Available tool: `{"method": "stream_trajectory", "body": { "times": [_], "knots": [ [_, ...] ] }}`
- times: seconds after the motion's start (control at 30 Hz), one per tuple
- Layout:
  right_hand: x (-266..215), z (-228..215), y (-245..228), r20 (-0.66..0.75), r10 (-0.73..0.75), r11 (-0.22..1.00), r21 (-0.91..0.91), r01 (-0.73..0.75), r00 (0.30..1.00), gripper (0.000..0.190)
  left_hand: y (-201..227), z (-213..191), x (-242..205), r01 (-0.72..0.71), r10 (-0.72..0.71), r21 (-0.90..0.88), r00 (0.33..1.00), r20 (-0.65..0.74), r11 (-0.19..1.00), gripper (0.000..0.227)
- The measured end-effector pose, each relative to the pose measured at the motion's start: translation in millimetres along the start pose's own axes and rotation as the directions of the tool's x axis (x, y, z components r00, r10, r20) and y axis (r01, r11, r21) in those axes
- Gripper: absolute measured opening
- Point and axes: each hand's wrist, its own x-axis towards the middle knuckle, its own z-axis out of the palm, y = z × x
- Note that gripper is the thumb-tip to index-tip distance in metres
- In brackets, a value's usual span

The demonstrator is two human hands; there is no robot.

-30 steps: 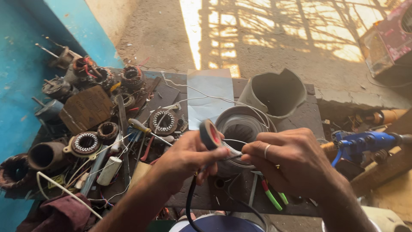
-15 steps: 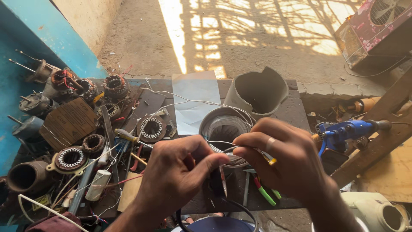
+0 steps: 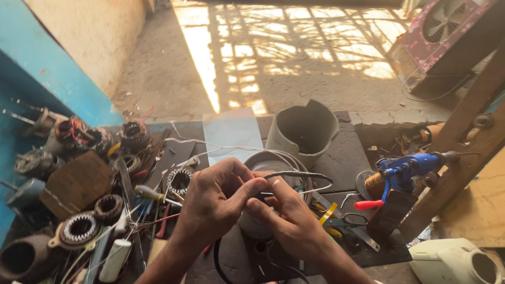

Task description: The person strips insulation from a black wire using a knife, then wraps the exposed end with electrical tape. They then strip a white wire and twist its strands together. Finally, they strip a yellow wire and twist its strands.

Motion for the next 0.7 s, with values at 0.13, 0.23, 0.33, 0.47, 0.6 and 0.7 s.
{"method": "stream_trajectory", "body": {
  "times": [0.13,0.23,0.33,0.47,0.6,0.7],
  "knots": [
    [5,0,0,0.095,0.003,0.970,0.243,-0.026,0.995,0.043,2,-3,4,-0.073,0.073,0.075,0.997,0.005,0.995,0.022],
    [9,-2,-6,0.056,-0.016,0.997,0.071,0.013,0.998,0.039,-6,-3,6,-0.047,0.045,0.165,0.999,0.016,0.985,0.023],
    [12,-3,-15,-0.002,-0.134,0.965,-0.228,0.130,0.991,0.039,-22,1,4,-0.011,0.012,0.262,1.000,0.001,0.965,0.020],
    [6,4,-24,0.025,-0.208,0.948,-0.240,0.208,0.978,0.032,-19,3,4,0.025,-0.021,0.173,0.999,-0.029,0.985,0.023],
    [-10,8,-33,0.069,-0.193,0.961,-0.188,0.203,0.979,0.027,29,-1,18,-0.283,0.343,0.409,0.936,-0.078,0.867,0.022],
    [-32,-1,-58,0.174,-0.225,0.935,-0.237,0.262,0.959,0.024,48,1,33,-0.372,0.431,0.564,0.902,0.032,0.737,0.024]
  ]
}}
